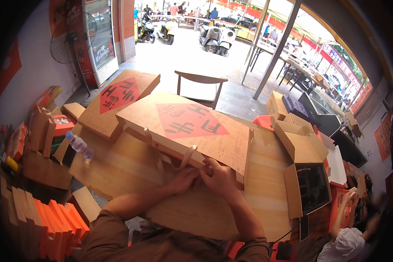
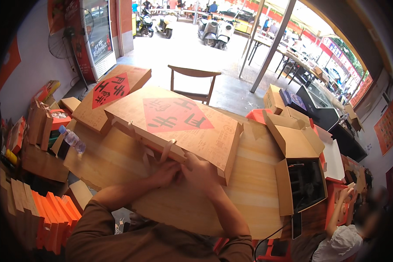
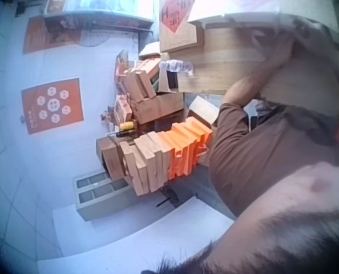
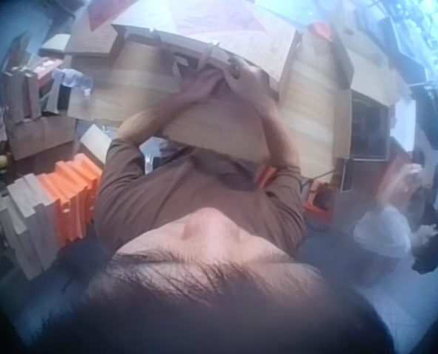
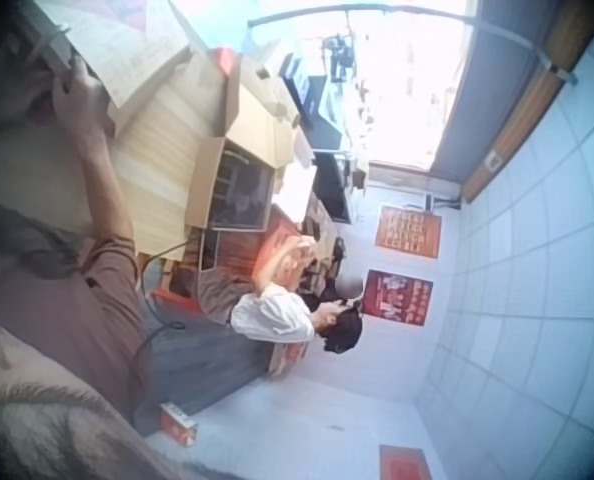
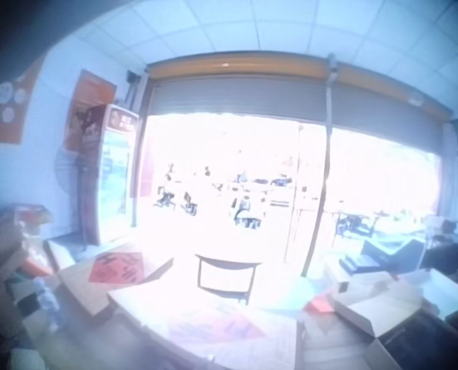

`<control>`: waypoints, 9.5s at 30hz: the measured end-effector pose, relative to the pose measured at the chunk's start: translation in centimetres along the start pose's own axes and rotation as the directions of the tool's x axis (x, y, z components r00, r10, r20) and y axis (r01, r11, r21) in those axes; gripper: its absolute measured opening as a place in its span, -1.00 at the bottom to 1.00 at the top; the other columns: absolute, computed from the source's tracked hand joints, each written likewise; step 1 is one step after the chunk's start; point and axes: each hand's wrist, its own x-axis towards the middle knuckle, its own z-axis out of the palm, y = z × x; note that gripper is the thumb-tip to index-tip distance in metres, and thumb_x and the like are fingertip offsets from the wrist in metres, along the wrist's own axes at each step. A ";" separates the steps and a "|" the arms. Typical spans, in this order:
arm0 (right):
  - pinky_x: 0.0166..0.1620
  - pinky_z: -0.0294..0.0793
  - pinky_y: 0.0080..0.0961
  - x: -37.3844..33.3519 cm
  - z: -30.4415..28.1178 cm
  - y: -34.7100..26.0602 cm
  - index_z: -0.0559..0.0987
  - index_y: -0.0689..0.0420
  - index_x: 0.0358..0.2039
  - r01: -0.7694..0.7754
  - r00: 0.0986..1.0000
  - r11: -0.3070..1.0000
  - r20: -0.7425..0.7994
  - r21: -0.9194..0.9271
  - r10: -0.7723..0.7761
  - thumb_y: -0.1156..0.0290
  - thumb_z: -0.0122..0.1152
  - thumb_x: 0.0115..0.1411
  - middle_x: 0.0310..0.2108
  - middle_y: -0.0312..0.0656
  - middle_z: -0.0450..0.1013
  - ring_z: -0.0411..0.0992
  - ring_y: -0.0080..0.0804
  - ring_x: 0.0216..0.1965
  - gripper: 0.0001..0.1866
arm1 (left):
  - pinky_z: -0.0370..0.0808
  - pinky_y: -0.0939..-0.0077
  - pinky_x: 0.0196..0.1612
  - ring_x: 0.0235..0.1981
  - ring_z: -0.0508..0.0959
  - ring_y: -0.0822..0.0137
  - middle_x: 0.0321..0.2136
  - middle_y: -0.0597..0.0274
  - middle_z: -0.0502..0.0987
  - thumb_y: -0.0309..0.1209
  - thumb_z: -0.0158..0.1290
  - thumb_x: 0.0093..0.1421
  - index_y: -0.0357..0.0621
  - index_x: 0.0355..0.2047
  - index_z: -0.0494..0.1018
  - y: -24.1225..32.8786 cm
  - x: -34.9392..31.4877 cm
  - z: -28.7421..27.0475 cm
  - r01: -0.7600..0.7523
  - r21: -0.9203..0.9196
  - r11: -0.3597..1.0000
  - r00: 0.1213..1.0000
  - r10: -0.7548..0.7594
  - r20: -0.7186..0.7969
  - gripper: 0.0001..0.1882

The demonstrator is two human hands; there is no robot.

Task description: The person assembles a flat cardboard box by folding its sides and securing them with tape. They then place a lid on the box and tie it with a ribbon. The process is repeated for a second box.

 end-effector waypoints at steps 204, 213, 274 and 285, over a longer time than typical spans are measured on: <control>0.17 0.45 -0.12 -0.5 -0.1 3.2 0.52 0.22 0.19 0.205 0.891 0.978 0.409 0.021 -0.196 0.32 0.11 0.43 0.02 0.19 0.55 0.51 0.15 0.07 -0.61 | -0.08 -0.21 0.50 -0.27 0.67 0.09 -0.40 0.17 0.68 -0.19 0.07 0.34 0.00 -0.38 0.70 1.7 -1.5 -0.1 -0.355 0.782 0.512 0.883 0.458 0.101 -0.71; 0.22 0.44 -0.12 0.5 -1.9 -0.8 0.50 0.13 0.28 0.099 0.874 0.976 0.452 0.195 -0.179 0.35 0.13 0.38 0.10 0.27 0.51 0.48 0.19 0.15 -0.53 | -0.09 -0.21 0.49 -0.17 0.66 0.18 -0.33 0.28 0.70 -0.16 -0.02 0.37 0.09 -0.35 0.69 2.2 -2.0 -0.6 -0.356 0.840 0.409 0.882 0.444 0.157 -0.69; 0.34 0.38 -0.20 0.1 -11.4 19.4 -0.08 0.26 0.56 -0.243 0.743 0.737 -0.367 0.631 0.560 0.05 0.62 0.08 0.36 0.12 0.29 0.36 -0.07 0.33 0.30 | 0.57 0.37 0.02 -0.03 0.62 0.29 -0.08 0.08 0.59 -0.42 0.18 0.36 -0.38 0.39 0.26 0.4 0.9 -17.7 -0.257 0.512 0.820 0.462 0.569 -0.680 -0.35; 0.39 0.27 -0.24 -1.2 -12.5 16.1 0.13 0.20 0.48 0.213 0.627 0.860 -0.740 0.464 0.244 0.43 0.50 -0.12 0.36 -0.02 0.25 0.25 -0.18 0.37 0.13 | 0.50 0.31 0.13 0.09 0.51 0.32 0.03 0.18 0.51 -0.44 0.18 0.32 -0.26 0.22 0.31 -0.4 1.3 -17.1 -0.438 0.388 0.811 0.532 0.582 -0.615 -0.50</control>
